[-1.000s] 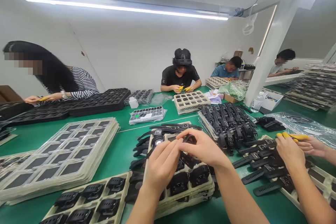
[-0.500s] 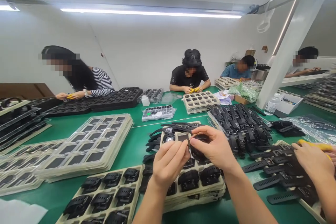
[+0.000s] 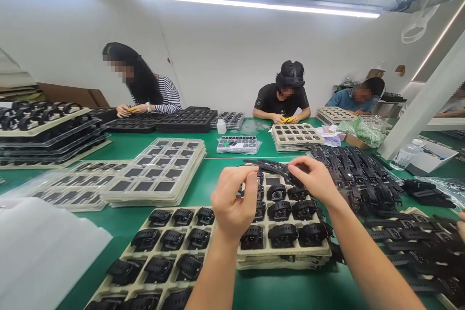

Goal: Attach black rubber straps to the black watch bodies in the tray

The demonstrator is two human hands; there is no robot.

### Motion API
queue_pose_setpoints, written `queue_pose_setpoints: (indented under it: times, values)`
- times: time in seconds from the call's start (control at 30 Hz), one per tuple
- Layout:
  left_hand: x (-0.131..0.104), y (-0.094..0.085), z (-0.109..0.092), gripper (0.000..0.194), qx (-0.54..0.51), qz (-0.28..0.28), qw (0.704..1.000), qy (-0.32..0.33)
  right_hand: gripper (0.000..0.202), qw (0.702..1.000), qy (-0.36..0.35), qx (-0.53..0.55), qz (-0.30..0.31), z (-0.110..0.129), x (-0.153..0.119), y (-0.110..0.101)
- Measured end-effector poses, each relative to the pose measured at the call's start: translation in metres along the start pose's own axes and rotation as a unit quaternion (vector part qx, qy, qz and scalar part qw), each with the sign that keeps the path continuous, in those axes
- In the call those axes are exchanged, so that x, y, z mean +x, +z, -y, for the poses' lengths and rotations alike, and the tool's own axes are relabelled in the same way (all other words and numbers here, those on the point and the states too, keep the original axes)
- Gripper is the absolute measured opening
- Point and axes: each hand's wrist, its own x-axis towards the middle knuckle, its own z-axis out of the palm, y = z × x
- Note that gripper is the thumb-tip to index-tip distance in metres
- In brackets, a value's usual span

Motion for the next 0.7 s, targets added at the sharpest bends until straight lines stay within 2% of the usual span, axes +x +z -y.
queue_pose_setpoints:
  times: [0.17,0.23,0.33,0.53,0.7]
  values:
    - [0.004,-0.004,-0.004,0.015,-0.003,0.005,1.0,0.001,0.007,0.986,-0.018,-0.073,0.147,-0.009,0.054,0.044]
    - [0.006,-0.005,-0.006,0.015,-0.016,0.003,1.0,-0.003,0.003,0.973,-0.012,-0.108,0.205,-0.017,0.064,0.057]
    - [0.007,-0.007,-0.008,0.016,-0.03,0.006,0.999,-0.009,0.01,0.951,-0.011,-0.155,0.268,-0.024,0.07,0.064]
    - [0.006,-0.007,-0.009,0.016,-0.04,0.012,0.999,-0.019,0.019,0.92,-0.028,-0.214,0.326,-0.022,0.079,0.06]
    - [0.007,-0.007,-0.01,0.017,-0.054,0.01,0.998,-0.016,0.017,0.921,-0.042,-0.221,0.317,-0.026,0.078,0.056]
